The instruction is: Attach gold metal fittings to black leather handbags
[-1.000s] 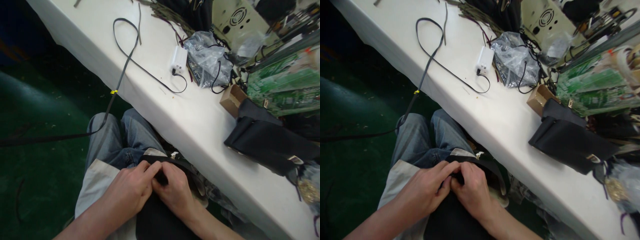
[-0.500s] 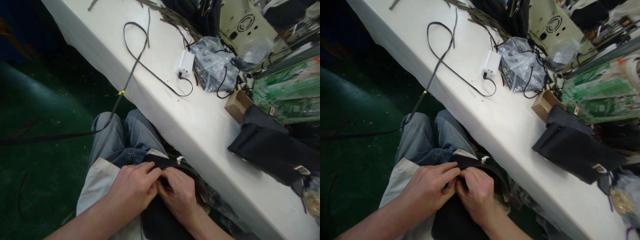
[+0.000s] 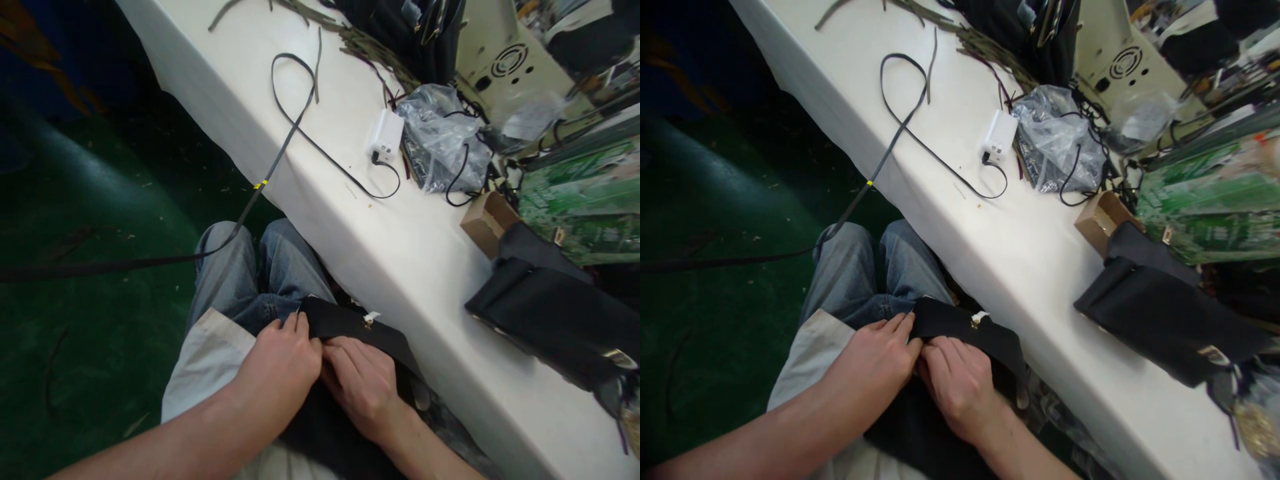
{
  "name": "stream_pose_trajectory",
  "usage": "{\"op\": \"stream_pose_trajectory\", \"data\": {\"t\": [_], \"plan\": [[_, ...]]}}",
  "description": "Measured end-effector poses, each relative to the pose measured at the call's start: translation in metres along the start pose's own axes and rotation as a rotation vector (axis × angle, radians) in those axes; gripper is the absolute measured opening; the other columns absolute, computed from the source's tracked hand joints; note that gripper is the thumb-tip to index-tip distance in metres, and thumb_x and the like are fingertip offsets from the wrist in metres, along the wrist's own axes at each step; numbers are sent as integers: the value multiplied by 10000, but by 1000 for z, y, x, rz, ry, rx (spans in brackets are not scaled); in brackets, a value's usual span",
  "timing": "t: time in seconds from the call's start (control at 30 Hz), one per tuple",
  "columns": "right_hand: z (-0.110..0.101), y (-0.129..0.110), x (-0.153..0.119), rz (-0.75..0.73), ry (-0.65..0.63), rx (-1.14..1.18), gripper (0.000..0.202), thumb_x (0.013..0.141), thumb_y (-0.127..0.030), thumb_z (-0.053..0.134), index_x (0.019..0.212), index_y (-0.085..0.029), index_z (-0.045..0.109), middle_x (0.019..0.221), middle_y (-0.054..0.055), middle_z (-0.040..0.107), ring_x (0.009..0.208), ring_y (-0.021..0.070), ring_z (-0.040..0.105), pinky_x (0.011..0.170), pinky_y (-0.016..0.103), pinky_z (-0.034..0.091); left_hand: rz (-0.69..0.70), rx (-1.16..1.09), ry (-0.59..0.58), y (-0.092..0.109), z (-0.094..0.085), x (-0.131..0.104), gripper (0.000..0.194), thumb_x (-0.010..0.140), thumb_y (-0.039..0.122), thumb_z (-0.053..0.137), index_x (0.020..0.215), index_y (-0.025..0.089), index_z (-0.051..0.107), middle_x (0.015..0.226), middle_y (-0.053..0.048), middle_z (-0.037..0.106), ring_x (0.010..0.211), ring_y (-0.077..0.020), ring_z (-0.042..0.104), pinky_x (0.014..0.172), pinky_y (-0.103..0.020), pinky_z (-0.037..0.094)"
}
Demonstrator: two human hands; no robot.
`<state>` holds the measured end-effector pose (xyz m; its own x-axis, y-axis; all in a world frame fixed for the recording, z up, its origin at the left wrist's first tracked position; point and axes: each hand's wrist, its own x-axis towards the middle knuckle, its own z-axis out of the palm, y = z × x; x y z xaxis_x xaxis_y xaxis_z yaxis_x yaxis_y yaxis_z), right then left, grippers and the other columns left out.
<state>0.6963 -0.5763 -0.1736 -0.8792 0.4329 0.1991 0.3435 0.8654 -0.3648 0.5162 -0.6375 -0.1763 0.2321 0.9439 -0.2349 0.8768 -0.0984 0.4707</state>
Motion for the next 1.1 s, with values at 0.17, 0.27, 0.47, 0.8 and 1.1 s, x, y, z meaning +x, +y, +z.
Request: {"op": "stream_pose_trajectory", "data": {"t": [0.17,0.27,0.47,0.8,1.1], "plan": [[3,7,1,3,-22,5,206,1103,-106,566,943,-229,608,848,48,745,726,190,696,624,333,507,60,-81,-86,-17,-1,11,226,990,51,583,998,125,797,1092,-202,823,895,-327,820,796,-460,689],[5,12,3,35,-75,34,203,1094,-104,590,931,-223,601,889,57,745,769,198,700,672,338,536,118,-81,-75,-27,-1,15,219,981,67,591,966,139,797,1023,-183,824,856,-333,814,763,-460,676],[6,18,8,84,-101,117,160,1073,-72,579,1027,-200,662,983,80,775,893,227,745,789,354,604,110,-84,-62,-28,-1,20,212,951,73,590,972,149,786,1006,-154,827,863,-343,817,726,-454,648],[-20,23,21,431,-178,421,224,1006,-138,691,1179,-233,796,1137,47,855,1019,225,816,942,338,620,177,-109,114,-46,16,19,113,991,172,650,948,192,753,928,-76,821,806,-302,813,691,-424,643],[-31,30,35,588,-430,511,139,1002,-145,733,942,-230,825,919,-16,826,857,176,745,809,280,487,207,-123,181,-42,27,13,122,973,76,649,927,183,685,1030,-110,826,853,-296,828,797,-456,713]]}}
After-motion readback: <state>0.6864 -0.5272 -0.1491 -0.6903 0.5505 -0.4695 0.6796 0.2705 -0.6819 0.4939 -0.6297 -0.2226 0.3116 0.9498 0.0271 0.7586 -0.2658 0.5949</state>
